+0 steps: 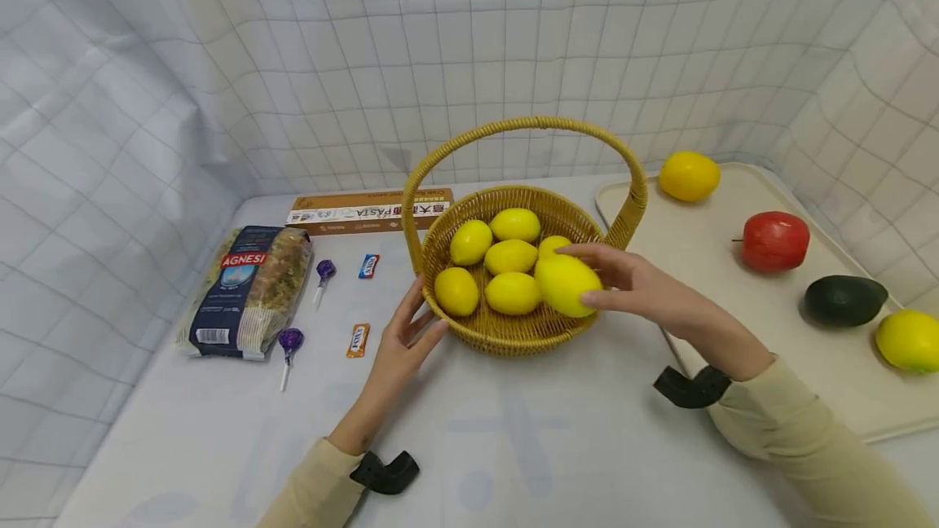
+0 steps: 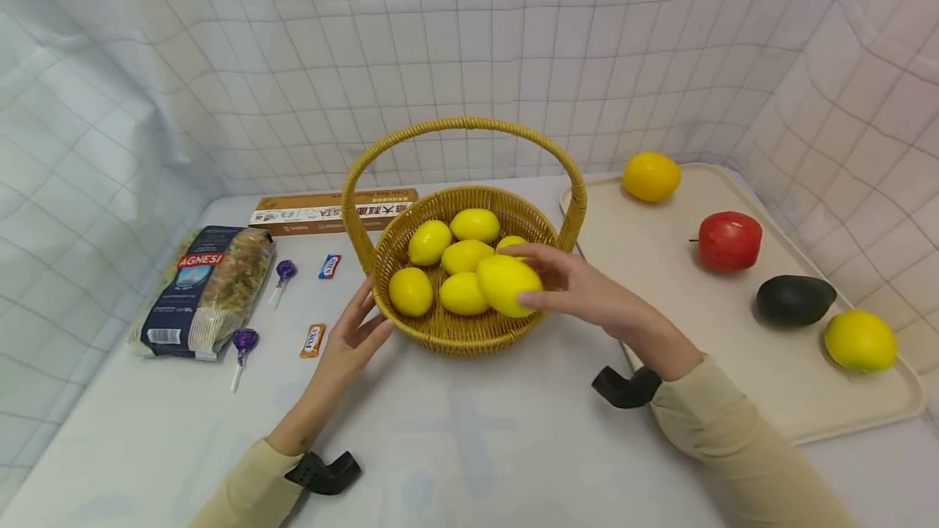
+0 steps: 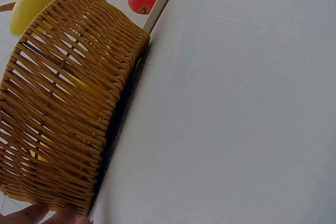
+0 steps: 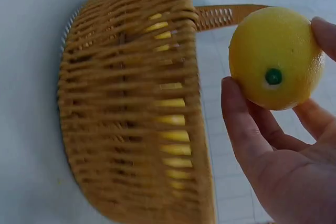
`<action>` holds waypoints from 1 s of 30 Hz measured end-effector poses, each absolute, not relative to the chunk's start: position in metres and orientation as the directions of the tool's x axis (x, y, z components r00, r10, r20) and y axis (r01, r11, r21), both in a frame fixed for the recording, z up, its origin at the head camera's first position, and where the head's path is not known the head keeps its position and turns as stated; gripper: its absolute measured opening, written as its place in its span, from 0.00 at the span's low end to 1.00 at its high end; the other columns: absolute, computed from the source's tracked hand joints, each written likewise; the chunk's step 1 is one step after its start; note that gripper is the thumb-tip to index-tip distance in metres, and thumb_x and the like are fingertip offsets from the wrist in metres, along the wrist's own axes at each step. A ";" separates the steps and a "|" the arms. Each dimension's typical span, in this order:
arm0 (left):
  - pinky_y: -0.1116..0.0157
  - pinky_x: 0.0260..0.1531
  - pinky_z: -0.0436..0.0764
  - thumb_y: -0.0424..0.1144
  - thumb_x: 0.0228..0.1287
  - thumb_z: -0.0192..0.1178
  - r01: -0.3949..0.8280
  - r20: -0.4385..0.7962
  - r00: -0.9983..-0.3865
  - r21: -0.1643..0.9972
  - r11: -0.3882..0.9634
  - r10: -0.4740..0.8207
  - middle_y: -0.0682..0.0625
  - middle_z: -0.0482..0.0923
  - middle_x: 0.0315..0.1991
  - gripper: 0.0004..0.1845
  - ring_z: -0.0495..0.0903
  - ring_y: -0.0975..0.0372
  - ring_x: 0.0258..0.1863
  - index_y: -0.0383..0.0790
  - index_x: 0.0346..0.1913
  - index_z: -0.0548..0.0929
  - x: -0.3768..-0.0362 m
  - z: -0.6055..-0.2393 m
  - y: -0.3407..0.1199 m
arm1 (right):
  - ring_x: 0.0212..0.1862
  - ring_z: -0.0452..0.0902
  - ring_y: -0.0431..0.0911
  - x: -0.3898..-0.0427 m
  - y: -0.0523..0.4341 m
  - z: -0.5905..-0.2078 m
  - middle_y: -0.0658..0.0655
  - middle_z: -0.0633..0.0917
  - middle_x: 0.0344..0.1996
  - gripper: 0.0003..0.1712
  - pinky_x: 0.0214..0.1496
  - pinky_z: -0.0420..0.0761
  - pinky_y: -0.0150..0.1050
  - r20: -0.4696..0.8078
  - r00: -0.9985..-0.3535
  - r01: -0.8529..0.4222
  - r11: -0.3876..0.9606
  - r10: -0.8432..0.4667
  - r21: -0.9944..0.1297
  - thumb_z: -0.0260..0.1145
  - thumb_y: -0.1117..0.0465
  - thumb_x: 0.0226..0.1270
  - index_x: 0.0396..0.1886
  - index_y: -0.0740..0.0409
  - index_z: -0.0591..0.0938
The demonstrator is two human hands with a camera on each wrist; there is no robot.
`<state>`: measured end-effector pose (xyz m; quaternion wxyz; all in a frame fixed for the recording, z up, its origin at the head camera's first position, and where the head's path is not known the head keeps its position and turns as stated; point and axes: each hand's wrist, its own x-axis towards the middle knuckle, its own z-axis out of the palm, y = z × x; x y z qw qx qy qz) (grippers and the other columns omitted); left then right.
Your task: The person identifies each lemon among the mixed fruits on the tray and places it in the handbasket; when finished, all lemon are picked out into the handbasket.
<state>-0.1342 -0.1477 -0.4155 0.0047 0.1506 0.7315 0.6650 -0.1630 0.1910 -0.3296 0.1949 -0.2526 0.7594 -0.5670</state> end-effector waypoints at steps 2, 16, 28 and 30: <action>0.64 0.53 0.73 0.31 0.68 0.55 0.216 0.196 -0.954 0.974 0.068 0.228 0.44 0.49 0.72 0.36 0.62 0.49 0.63 0.50 0.74 0.52 -0.134 -0.417 -0.146 | 0.59 0.64 0.51 -0.171 0.175 -0.334 0.55 0.68 0.62 0.31 0.59 0.67 0.48 -0.045 -0.753 -0.173 0.264 -0.656 -0.949 0.63 0.57 0.66 0.68 0.49 0.66; 0.63 0.54 0.72 0.32 0.69 0.54 0.206 0.187 -0.954 0.977 0.059 0.232 0.47 0.50 0.71 0.35 0.62 0.49 0.63 0.52 0.74 0.52 -0.134 -0.416 -0.142 | 0.60 0.63 0.47 -0.194 0.156 -0.340 0.53 0.67 0.64 0.31 0.59 0.67 0.48 -0.169 -0.513 -0.373 0.396 -0.842 -0.839 0.62 0.54 0.67 0.68 0.53 0.67; 0.64 0.54 0.72 0.27 0.67 0.53 0.193 0.170 -0.958 0.978 0.077 0.231 0.38 0.47 0.71 0.37 0.60 0.44 0.64 0.39 0.74 0.48 -0.129 -0.400 -0.138 | 0.60 0.64 0.48 -0.189 0.165 -0.336 0.53 0.73 0.58 0.20 0.61 0.66 0.49 -0.099 -0.540 -0.508 0.417 -0.836 -0.753 0.56 0.60 0.72 0.62 0.56 0.75; 0.65 0.53 0.72 0.27 0.68 0.53 0.193 0.167 -0.958 0.977 0.092 0.232 0.36 0.47 0.71 0.36 0.60 0.43 0.63 0.36 0.74 0.48 -0.126 -0.394 -0.137 | 0.62 0.63 0.49 -0.182 0.174 -0.334 0.53 0.72 0.60 0.21 0.62 0.65 0.51 -0.079 -0.584 -0.513 0.443 -0.808 -0.735 0.56 0.58 0.72 0.62 0.57 0.74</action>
